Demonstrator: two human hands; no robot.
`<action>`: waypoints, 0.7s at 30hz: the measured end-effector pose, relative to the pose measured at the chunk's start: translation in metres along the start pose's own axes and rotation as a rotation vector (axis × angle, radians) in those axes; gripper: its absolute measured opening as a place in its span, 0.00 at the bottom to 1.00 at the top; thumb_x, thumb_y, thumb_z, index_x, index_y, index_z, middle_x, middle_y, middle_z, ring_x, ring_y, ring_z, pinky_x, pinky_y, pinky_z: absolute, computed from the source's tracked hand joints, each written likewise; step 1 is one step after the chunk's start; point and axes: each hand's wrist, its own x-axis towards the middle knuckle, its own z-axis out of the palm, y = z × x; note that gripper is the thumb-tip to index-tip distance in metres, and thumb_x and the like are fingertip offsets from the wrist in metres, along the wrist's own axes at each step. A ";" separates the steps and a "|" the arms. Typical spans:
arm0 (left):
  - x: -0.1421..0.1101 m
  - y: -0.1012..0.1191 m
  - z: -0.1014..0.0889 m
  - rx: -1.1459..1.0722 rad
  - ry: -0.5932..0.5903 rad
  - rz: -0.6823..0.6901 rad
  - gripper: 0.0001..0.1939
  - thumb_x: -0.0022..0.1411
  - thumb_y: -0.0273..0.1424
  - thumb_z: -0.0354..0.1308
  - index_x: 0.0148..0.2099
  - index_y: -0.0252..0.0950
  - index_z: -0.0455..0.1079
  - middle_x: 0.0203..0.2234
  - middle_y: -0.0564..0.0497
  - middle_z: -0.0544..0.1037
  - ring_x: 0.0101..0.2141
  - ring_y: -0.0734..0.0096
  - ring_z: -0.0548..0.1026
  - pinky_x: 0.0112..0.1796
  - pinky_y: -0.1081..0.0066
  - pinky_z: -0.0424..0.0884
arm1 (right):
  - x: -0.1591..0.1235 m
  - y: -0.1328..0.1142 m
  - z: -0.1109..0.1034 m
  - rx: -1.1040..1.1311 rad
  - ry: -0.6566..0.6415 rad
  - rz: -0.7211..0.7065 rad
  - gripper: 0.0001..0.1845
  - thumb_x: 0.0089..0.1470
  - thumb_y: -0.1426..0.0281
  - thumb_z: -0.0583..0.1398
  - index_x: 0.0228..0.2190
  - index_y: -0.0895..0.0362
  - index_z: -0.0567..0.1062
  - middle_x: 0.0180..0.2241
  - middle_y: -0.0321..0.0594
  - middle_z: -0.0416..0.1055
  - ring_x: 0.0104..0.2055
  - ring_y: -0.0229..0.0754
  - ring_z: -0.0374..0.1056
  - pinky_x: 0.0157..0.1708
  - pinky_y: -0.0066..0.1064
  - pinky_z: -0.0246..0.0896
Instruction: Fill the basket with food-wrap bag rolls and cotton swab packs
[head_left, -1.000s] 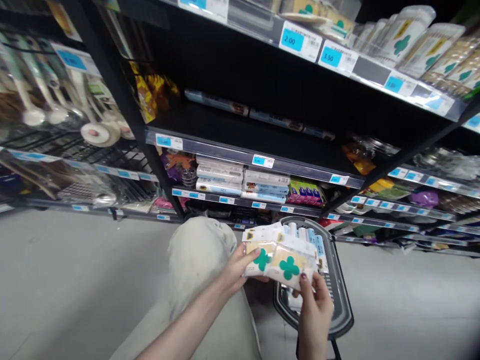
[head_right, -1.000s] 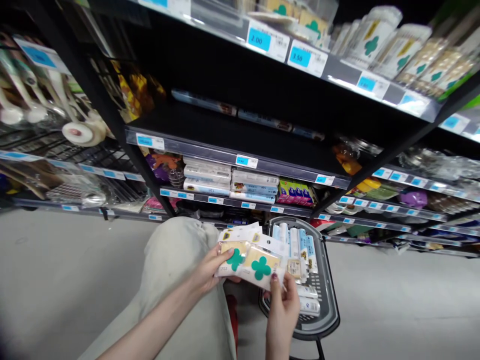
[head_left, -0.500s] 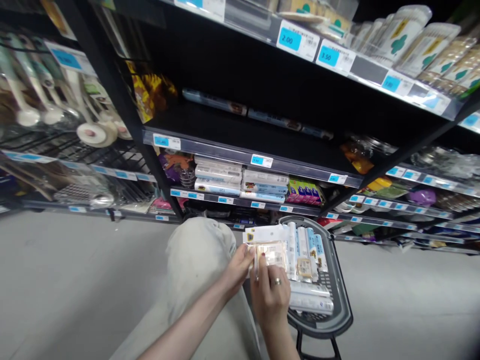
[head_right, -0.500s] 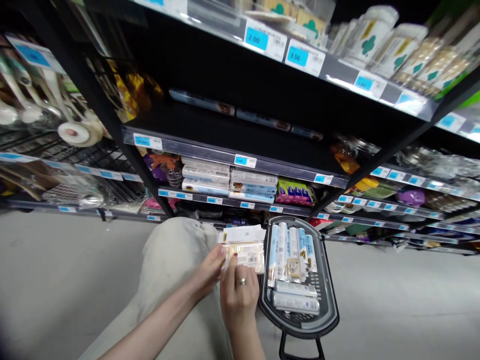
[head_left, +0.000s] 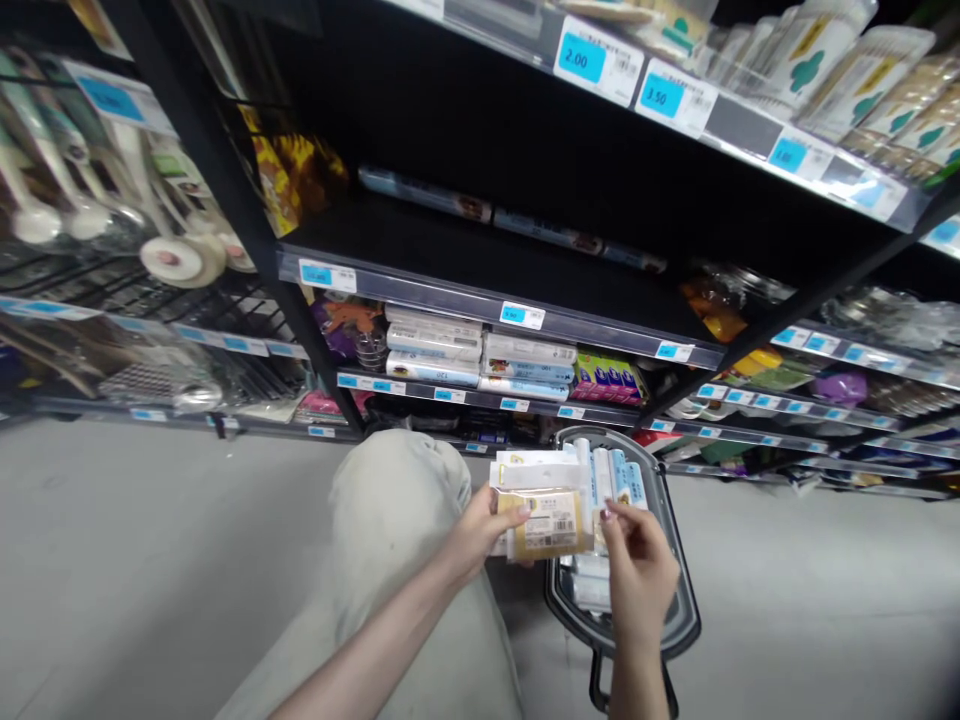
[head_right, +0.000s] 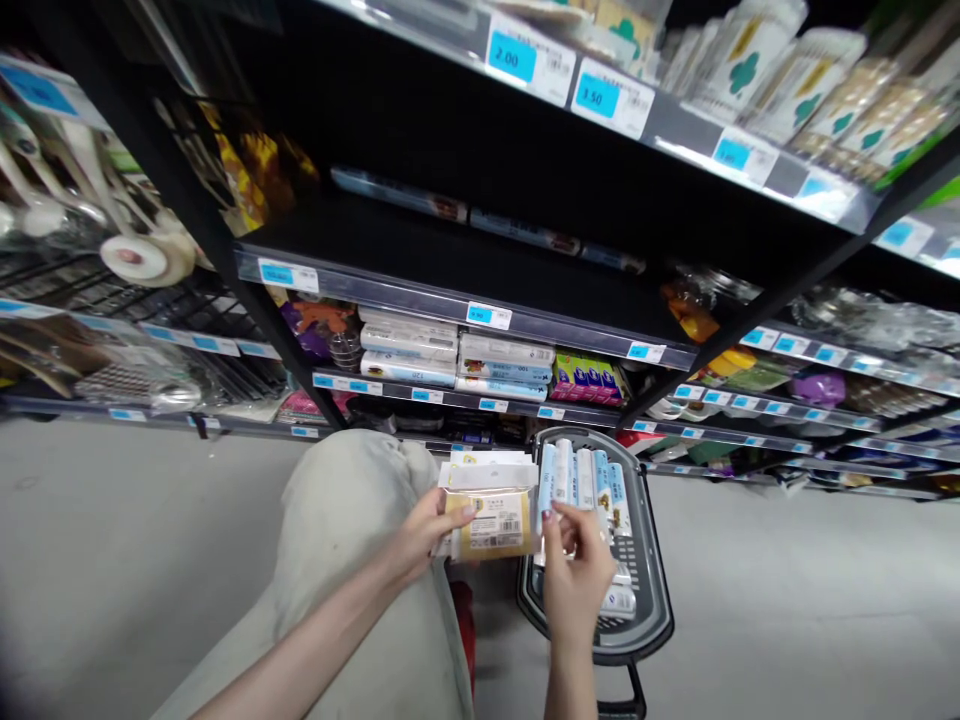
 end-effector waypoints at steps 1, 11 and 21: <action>-0.001 0.000 0.000 0.007 -0.013 -0.006 0.31 0.42 0.37 0.70 0.47 0.33 0.63 0.34 0.43 0.79 0.27 0.58 0.78 0.19 0.68 0.73 | 0.006 0.004 -0.004 0.055 -0.016 0.113 0.11 0.49 0.64 0.62 0.35 0.56 0.73 0.24 0.34 0.66 0.23 0.35 0.61 0.23 0.27 0.57; 0.000 -0.001 -0.002 0.027 -0.028 -0.039 0.28 0.44 0.36 0.69 0.46 0.33 0.62 0.32 0.45 0.78 0.24 0.60 0.77 0.17 0.67 0.74 | 0.003 0.016 0.006 0.412 -0.347 0.474 0.18 0.39 0.58 0.68 0.26 0.58 0.71 0.18 0.32 0.65 0.20 0.33 0.59 0.20 0.24 0.54; 0.001 0.001 0.001 0.014 0.077 -0.032 0.24 0.50 0.38 0.65 0.45 0.33 0.63 0.29 0.46 0.78 0.22 0.63 0.76 0.14 0.69 0.72 | -0.010 0.032 -0.008 0.376 -0.272 0.438 0.16 0.44 0.58 0.65 0.29 0.57 0.71 0.20 0.33 0.67 0.20 0.33 0.60 0.19 0.23 0.54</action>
